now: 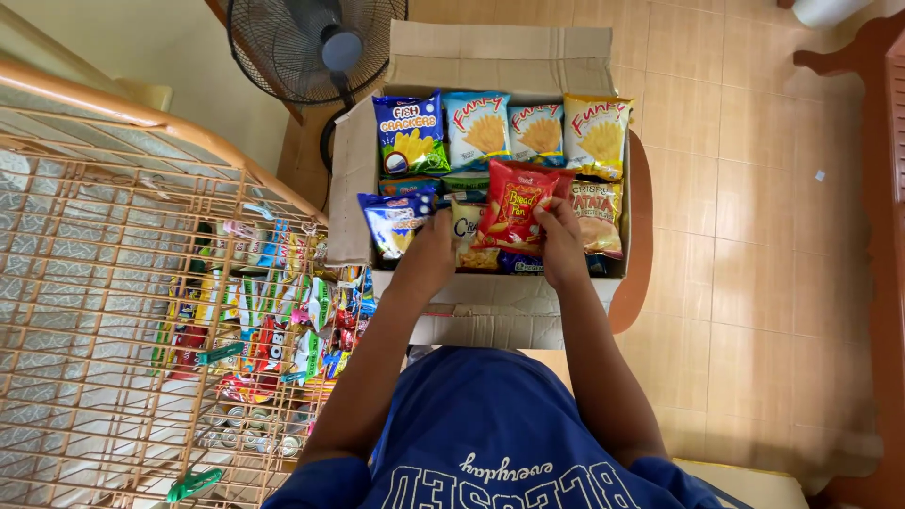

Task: Organizing various bags of snacks into a cardboard box and sealing it with tape.

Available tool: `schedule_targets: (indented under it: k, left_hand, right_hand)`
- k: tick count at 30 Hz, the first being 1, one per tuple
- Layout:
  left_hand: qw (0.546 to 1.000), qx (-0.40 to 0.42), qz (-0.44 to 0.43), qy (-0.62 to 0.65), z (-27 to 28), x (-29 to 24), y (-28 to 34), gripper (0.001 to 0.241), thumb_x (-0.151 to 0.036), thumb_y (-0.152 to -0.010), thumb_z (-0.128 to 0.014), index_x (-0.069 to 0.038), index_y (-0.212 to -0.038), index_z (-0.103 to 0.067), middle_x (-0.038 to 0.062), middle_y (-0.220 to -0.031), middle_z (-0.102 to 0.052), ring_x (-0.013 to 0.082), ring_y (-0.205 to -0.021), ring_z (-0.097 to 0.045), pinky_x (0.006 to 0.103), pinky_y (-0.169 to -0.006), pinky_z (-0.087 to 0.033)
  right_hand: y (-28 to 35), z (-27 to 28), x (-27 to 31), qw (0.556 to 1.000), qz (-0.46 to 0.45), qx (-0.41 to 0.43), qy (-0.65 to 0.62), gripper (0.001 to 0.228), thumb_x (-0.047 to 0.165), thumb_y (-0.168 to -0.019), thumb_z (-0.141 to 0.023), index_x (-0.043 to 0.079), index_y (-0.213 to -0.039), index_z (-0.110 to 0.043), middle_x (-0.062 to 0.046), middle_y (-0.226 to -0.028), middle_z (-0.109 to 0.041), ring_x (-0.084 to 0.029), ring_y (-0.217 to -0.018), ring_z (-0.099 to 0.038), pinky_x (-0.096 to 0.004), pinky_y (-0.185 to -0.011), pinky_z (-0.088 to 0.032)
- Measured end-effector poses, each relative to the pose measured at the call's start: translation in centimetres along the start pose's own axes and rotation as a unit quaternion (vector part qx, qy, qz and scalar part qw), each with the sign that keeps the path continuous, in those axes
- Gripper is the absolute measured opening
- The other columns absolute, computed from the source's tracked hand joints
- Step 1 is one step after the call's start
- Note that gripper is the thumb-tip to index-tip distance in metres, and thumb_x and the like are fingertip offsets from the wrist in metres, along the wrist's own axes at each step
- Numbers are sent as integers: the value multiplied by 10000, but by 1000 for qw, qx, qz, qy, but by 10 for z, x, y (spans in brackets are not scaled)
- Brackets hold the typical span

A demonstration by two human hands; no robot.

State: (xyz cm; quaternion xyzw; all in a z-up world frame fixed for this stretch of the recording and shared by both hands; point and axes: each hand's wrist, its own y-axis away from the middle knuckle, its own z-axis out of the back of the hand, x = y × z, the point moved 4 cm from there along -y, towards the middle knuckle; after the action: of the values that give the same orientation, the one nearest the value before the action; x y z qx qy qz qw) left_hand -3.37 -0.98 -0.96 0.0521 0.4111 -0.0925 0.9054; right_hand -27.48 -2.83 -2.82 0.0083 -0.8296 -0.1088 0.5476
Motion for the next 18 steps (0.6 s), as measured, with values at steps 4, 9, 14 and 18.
schedule_targets:
  k: [4, 9, 14, 18]
  left_hand:
    - [985, -141, -88, -48, 25, -17, 6, 422, -81, -751, -779, -32, -1098, -543, 274, -1124, -587, 496, -1024, -624, 534, -857, -527]
    - [996, -68, -26, 60, 58, -27, 16, 389, -187, -853, -809, -40, -1142, -594, 161, -1120, -628, 351, -906, -660, 444, -819, -554]
    - [975, -211, -68, -18, 84, -10, 21, 417, -245, -896, -786, -59, -1231, -620, 158, -1245, -608, 356, -1089, -610, 488, -950, -510]
    - [949, -227, -174, -134, 60, 12, 8, 531, -351, -933, -746, -36, -1329, -584, 245, -1406, -532, 470, -1340, -482, 593, -1091, -367]
  right_hand:
    - [4, -6, 3, 999, -28, -5, 32, 121, 97, -1038, -607, 65, -1153, -596, -8, -1032, -652, -80, -895, -600, -255, -780, -508]
    - [-1, -10, 8, 998, -32, -12, 48, 139, 107, -1007, -606, 77, -1142, -609, 11, -985, -663, -59, -839, -608, -233, -736, -510]
    - [-4, -14, 19, 997, -30, -30, 56, 117, 122, -1022, -627, 84, -1126, -590, 14, -947, -629, -76, -776, -564, -253, -648, -452]
    - [-22, -30, 33, 995, 86, 37, 34, 124, 114, -1036, -634, 77, -1117, -548, -9, -1002, -650, -89, -882, -622, -260, -801, -538]
